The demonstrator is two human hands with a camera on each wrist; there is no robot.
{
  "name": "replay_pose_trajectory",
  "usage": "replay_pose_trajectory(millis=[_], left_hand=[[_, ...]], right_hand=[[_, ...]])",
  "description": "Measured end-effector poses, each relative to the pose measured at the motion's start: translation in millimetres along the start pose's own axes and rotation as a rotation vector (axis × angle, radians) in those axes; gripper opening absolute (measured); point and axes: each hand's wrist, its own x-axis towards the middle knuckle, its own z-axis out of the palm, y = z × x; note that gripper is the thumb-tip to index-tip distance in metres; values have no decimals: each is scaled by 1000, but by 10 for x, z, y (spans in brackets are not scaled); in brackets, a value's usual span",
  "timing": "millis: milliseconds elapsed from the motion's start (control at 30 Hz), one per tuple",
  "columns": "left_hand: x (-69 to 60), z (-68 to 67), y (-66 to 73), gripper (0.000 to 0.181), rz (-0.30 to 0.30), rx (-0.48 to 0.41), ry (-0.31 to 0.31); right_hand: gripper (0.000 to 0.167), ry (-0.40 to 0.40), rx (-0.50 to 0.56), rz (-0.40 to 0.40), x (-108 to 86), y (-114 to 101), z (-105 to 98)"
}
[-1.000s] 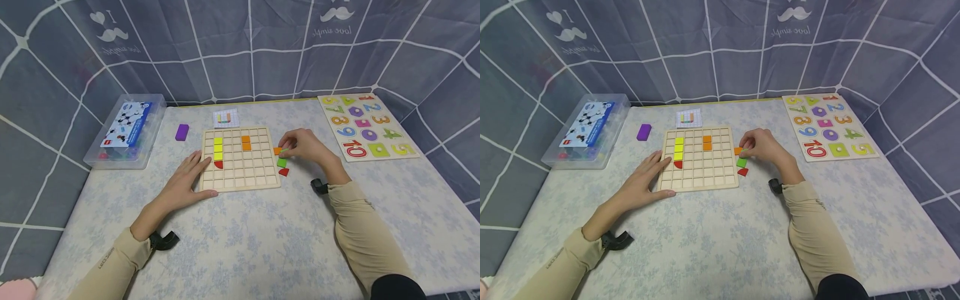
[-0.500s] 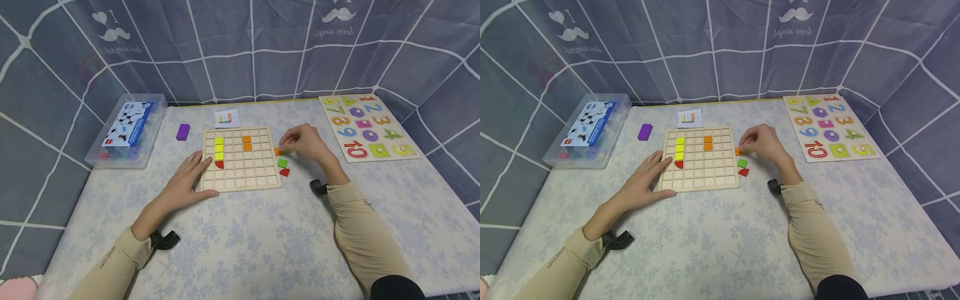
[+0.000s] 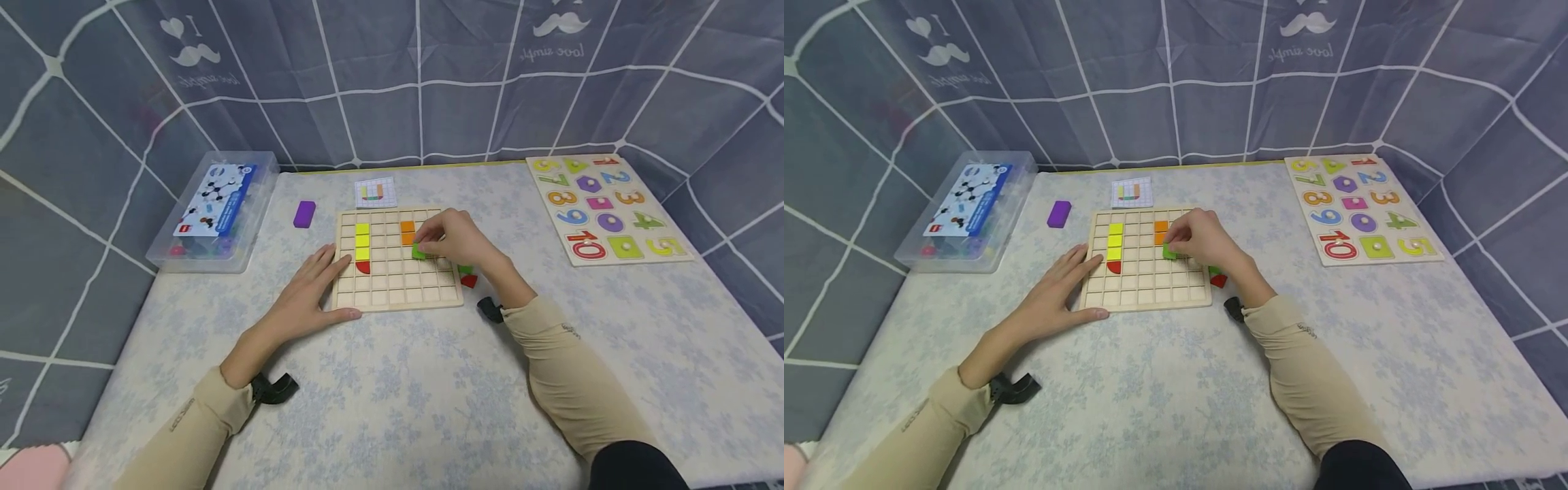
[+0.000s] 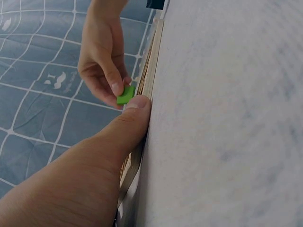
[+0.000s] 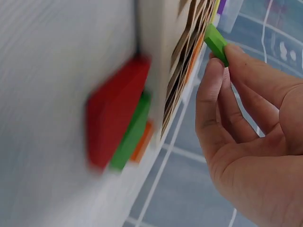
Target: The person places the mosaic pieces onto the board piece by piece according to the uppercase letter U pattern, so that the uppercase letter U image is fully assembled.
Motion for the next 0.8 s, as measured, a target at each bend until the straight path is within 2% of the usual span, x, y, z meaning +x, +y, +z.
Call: replay_pose_trajectory(millis=[200,367,533,800], left_hand=[[5,-6,13,104,-4,0,-9],[7,-9,19,104,-8,3,-9],[12,-18,20,104,-4,3,-5],[6,-10,15,104,-2,-5,-1]], right_hand=[[6,-37,13,-41,157,-158,229],[4,-30,-4,-26,247,-273,362],[6,-4,-8,-9,251,-339,395],[8,-57,28,-12,234,-392,484]])
